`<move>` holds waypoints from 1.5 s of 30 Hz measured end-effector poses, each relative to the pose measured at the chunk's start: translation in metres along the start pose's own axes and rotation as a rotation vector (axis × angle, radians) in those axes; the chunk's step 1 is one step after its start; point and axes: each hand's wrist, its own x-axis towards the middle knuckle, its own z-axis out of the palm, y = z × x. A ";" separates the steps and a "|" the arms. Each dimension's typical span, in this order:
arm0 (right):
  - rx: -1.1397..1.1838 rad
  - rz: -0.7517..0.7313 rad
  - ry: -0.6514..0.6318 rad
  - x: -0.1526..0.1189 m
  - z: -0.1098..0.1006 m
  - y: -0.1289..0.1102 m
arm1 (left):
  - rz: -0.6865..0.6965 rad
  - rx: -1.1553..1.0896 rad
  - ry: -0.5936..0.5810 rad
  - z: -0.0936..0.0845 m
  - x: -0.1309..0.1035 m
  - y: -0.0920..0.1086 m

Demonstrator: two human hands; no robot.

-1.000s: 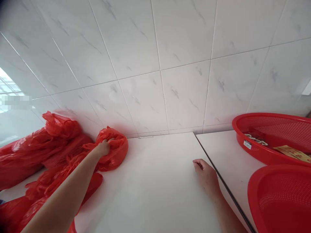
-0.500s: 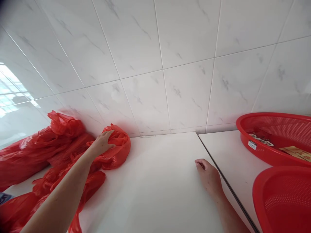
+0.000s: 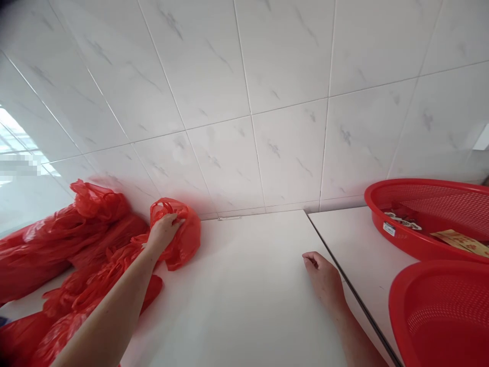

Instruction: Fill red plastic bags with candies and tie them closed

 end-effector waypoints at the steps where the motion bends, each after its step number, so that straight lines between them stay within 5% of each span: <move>1: -0.003 0.002 0.001 0.000 0.000 0.000 | -0.018 -0.004 0.014 -0.006 0.003 -0.002; 12: -0.018 -0.018 0.022 -0.001 0.000 -0.002 | -0.104 -0.120 0.206 -0.033 0.003 -0.002; 20: -0.056 -0.108 0.028 -0.011 0.011 -0.015 | 0.111 -0.310 -0.229 -0.009 -0.021 0.006; 23: -0.034 -0.256 -0.041 -0.031 0.049 -0.047 | 0.087 -0.330 -0.301 0.010 -0.029 0.006; 27: 0.030 -0.463 -0.224 -0.064 0.131 -0.108 | 0.046 -0.344 -0.331 0.021 -0.037 0.007; 31: 0.089 -0.425 -0.309 -0.085 0.206 -0.158 | 0.069 -0.436 -0.383 0.008 -0.052 0.009; 35: 0.048 -0.445 -0.234 -0.089 0.237 -0.173 | 0.069 -0.653 -0.436 -0.016 -0.069 0.005; 38: 0.043 -0.457 -0.229 -0.088 0.238 -0.171 | -0.012 -0.880 -0.291 -0.028 -0.071 0.000; 45: 0.029 -0.482 -0.232 -0.088 0.233 -0.170 | -0.139 -1.294 0.419 -0.074 -0.062 0.002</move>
